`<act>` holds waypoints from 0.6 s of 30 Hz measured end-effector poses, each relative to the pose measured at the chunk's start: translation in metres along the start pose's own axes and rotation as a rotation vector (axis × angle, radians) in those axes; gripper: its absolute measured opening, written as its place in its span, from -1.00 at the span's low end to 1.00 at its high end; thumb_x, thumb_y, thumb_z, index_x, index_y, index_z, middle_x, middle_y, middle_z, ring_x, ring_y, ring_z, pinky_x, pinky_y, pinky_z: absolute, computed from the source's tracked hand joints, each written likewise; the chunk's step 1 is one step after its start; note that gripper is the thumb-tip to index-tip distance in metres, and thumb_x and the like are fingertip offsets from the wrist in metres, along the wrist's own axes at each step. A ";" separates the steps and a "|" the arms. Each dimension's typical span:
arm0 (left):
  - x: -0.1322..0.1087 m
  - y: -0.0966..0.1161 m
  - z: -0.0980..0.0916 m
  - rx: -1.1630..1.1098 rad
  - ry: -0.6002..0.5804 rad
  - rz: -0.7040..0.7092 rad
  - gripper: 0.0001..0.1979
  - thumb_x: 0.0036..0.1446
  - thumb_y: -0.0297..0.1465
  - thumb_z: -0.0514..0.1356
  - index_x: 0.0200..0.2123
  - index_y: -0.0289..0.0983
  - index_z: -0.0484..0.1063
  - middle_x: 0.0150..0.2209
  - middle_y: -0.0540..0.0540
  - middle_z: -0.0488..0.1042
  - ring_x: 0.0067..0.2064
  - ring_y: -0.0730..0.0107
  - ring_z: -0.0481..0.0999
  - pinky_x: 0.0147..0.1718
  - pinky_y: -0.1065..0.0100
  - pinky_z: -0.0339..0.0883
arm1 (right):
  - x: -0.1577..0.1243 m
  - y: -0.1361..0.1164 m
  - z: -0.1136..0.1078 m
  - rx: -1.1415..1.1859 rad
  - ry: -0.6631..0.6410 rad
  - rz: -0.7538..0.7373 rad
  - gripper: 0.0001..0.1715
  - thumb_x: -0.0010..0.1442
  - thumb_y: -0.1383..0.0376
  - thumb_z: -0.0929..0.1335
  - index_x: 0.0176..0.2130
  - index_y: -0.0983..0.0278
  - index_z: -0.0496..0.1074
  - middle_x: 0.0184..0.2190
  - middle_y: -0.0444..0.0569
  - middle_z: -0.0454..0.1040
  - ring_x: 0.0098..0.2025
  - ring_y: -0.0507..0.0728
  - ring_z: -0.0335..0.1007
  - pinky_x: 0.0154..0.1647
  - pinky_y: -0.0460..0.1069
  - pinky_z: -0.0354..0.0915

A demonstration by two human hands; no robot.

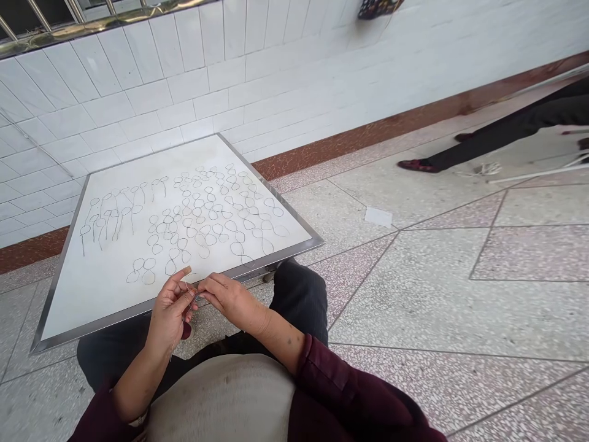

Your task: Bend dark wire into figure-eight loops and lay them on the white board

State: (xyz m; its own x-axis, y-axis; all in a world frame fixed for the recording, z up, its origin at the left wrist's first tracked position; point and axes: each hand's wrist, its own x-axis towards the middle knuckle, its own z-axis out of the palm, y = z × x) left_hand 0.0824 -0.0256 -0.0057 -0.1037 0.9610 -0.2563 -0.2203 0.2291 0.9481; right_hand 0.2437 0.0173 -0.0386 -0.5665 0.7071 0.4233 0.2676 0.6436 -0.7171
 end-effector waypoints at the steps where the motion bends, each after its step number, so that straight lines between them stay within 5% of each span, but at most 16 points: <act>1: 0.000 -0.001 0.000 0.001 0.003 0.015 -0.43 0.03 -0.30 0.32 0.13 -0.22 0.31 -0.36 0.04 0.34 -0.52 0.56 0.38 -0.70 0.52 0.13 | 0.000 -0.001 0.000 -0.006 0.007 -0.004 -0.83 0.38 0.28 0.21 -0.15 0.19 0.38 -0.28 -0.02 0.42 -0.25 0.12 0.38 -0.22 0.02 0.37; 18: -0.004 0.004 -0.004 0.104 -0.033 0.045 -0.40 0.07 -0.28 0.30 0.18 -0.19 0.27 -0.35 0.01 0.38 -0.40 0.45 0.44 -0.58 0.49 0.30 | -0.002 -0.002 0.006 -0.091 0.064 0.008 -0.77 0.39 0.32 0.17 -0.18 0.20 0.39 -0.31 -0.01 0.40 -0.28 0.11 0.35 -0.26 0.00 0.33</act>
State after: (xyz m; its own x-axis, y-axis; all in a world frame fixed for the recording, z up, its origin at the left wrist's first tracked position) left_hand 0.0784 -0.0296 -0.0017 -0.0785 0.9749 -0.2082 -0.1145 0.1987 0.9734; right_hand 0.2396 0.0129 -0.0417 -0.5138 0.7275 0.4548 0.3427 0.6600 -0.6686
